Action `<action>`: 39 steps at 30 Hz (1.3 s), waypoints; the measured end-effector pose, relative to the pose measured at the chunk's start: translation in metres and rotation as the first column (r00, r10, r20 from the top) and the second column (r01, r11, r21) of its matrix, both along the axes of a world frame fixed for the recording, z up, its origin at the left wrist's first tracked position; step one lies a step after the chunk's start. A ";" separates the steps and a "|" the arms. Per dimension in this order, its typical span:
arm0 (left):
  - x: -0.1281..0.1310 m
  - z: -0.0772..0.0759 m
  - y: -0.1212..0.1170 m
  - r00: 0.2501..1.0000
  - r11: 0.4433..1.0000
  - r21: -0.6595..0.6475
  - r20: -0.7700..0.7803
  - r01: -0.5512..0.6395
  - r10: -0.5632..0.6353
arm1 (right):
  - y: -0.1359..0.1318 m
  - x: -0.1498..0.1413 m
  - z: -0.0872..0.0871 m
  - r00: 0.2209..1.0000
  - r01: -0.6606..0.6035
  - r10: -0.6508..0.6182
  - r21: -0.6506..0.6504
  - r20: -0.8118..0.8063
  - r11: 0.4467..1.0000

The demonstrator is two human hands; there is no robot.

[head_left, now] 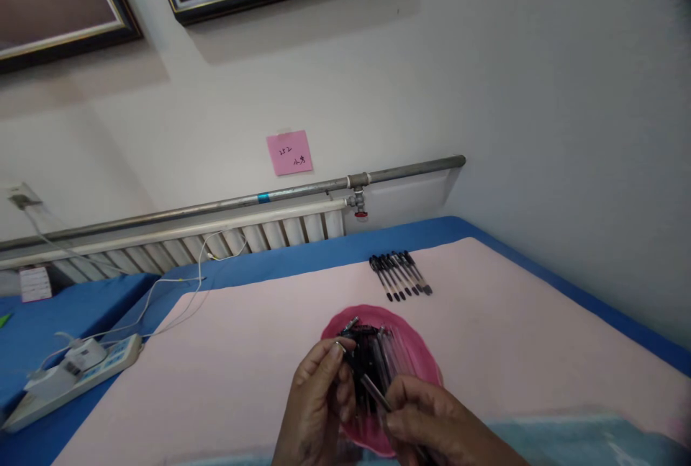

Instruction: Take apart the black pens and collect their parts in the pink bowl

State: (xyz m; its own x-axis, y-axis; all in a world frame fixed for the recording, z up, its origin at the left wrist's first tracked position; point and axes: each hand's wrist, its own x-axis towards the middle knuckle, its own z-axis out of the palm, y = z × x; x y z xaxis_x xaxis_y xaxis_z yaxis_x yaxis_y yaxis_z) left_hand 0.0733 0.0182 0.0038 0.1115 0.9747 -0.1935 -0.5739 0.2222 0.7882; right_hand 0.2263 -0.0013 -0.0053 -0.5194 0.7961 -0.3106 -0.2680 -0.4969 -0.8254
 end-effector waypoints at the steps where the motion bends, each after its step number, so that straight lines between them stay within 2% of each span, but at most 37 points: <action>1: 0.000 0.000 0.000 1.000 1.000 -0.001 0.000 -0.004 0.004 | -0.002 -0.001 0.002 1.000 0.027 -0.027 -0.020 -0.004 0.999; 4: 0.000 0.000 0.000 1.000 1.000 -0.002 -0.004 -0.008 0.008 | -0.006 -0.004 0.007 0.998 0.065 -0.067 -0.099 -0.021 0.993; 9: -0.001 -0.005 0.002 1.000 1.000 0.023 -0.013 0.012 -0.012 | -0.007 -0.006 0.008 0.998 0.042 -0.044 -0.044 -0.050 0.998; 12: -0.001 -0.007 0.003 1.000 0.999 0.024 -0.015 0.021 -0.020 | -0.008 -0.006 0.010 0.997 0.066 -0.069 -0.098 -0.028 0.993; 14: -0.002 -0.007 0.003 1.000 1.000 0.025 -0.012 0.019 -0.019 | -0.007 -0.004 0.009 0.999 0.033 -0.034 -0.111 -0.009 0.993; 18: -0.006 -0.004 0.005 0.998 0.998 0.030 -0.018 -0.061 0.061 | -0.001 0.005 0.004 0.986 -0.090 0.078 0.076 0.151 0.993; 21: -0.011 -0.004 0.008 0.979 0.991 0.032 -0.158 -0.127 0.131 | 0.004 0.012 0.001 0.951 -0.073 0.026 0.142 0.309 0.987; 25: -0.015 -0.004 0.011 0.887 0.976 0.076 -0.407 -0.205 0.218 | 0.006 0.012 0.000 0.939 -0.030 -0.017 0.132 0.343 0.991; 27: -0.014 -0.004 0.011 0.896 0.987 0.050 -0.414 -0.154 0.161 | 0.006 0.010 -0.001 0.940 -0.019 -0.033 0.150 0.339 0.988; 29: -0.010 -0.004 0.007 0.943 1.000 -0.028 -0.331 0.011 -0.020 | 0.005 0.008 -0.003 0.938 -0.047 -0.016 0.174 0.345 0.984; 31: -0.005 -0.004 0.003 0.955 0.976 -0.096 -0.210 0.194 -0.210 | 0.004 0.007 -0.003 0.932 -0.096 0.014 0.209 0.361 0.973; 32: -0.002 -0.004 0.001 0.950 0.962 -0.112 -0.164 0.249 -0.264 | 0.004 0.007 -0.003 0.927 -0.125 0.033 0.226 0.373 0.966; 34: 0.001 -0.005 -0.001 0.949 0.953 -0.122 -0.121 0.278 -0.292 | 0.003 0.007 -0.002 0.919 -0.154 0.044 0.251 0.393 0.956; 39: 0.003 -0.006 -0.002 0.969 0.972 -0.119 -0.124 0.200 -0.215 | 0.000 0.011 0.003 0.888 -0.180 0.039 0.267 0.459 0.947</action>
State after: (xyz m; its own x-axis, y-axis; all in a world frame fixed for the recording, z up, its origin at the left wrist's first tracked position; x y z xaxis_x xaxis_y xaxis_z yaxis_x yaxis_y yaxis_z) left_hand 0.0762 0.0157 -0.0026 0.2751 0.9064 -0.3205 -0.3965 0.4107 0.8211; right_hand 0.2372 -0.0017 -0.0021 -0.4723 0.8326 -0.2893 0.2016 -0.2175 -0.9550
